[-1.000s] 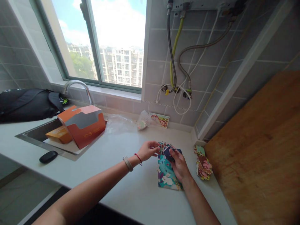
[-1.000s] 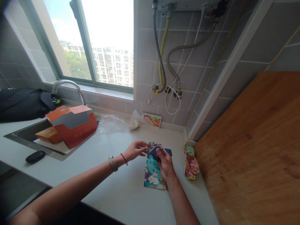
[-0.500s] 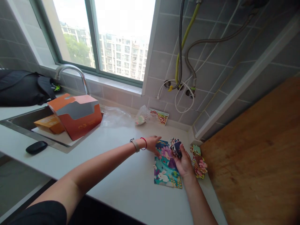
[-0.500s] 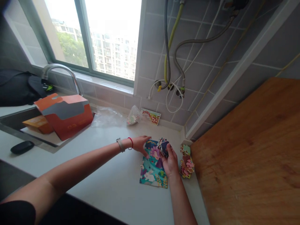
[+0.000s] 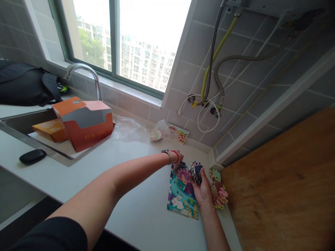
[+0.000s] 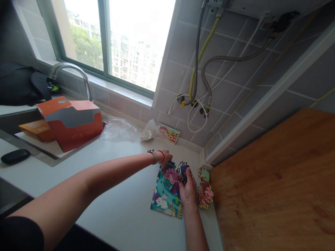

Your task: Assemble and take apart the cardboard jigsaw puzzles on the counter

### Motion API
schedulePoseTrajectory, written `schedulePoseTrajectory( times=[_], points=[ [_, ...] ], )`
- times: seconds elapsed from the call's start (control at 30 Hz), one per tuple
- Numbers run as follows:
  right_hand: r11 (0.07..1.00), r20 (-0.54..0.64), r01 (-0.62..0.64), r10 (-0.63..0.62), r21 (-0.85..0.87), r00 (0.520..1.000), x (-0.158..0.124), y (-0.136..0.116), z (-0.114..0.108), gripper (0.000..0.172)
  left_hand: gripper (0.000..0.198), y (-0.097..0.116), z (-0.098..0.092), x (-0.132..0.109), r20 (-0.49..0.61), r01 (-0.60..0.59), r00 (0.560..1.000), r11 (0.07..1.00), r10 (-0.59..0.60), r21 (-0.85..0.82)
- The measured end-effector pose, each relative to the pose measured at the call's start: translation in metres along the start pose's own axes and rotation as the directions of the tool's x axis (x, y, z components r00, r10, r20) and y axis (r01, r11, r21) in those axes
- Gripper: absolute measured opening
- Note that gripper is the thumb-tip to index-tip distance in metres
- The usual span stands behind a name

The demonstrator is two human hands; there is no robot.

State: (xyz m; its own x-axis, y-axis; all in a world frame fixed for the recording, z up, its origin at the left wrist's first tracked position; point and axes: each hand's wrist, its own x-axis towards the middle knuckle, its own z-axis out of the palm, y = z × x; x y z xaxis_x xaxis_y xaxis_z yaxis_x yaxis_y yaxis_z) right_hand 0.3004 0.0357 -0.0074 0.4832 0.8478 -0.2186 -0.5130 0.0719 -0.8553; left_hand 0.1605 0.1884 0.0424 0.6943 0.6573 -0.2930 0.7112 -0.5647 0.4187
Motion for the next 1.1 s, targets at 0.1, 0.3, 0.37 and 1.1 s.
schedulePoseTrajectory(
  times=[0.1, 0.3, 0.37, 1.1],
  points=[
    [1.000, -0.001, 0.009, -0.009, -0.011, 1.000, 0.005, 0.003, -0.005, 0.039, 0.064, -0.005, -0.003, -0.002, -0.038, -0.025, 0.999, 0.999, 0.024, -0.038],
    [0.999, 0.037, 0.032, -0.030, -0.041, 0.999, 0.009, 0.007, -0.009, 0.037, 0.049, -0.015, -0.001, -0.009, -0.097, -0.064, 0.994, 0.990, 0.052, -0.127],
    [0.999, 0.042, 0.035, -0.033, -0.035, 0.999, 0.008, 0.007, -0.007, 0.038, 0.045, -0.016, -0.002, -0.009, -0.107, -0.094, 0.991, 0.982, 0.077, -0.166],
    [0.985, 0.005, -0.058, 0.058, 0.162, 0.998, 0.003, 0.008, 0.003, 0.048, 0.016, -0.076, -0.040, -0.041, -0.342, -0.160, 0.938, 0.941, 0.051, -0.299]
  ],
)
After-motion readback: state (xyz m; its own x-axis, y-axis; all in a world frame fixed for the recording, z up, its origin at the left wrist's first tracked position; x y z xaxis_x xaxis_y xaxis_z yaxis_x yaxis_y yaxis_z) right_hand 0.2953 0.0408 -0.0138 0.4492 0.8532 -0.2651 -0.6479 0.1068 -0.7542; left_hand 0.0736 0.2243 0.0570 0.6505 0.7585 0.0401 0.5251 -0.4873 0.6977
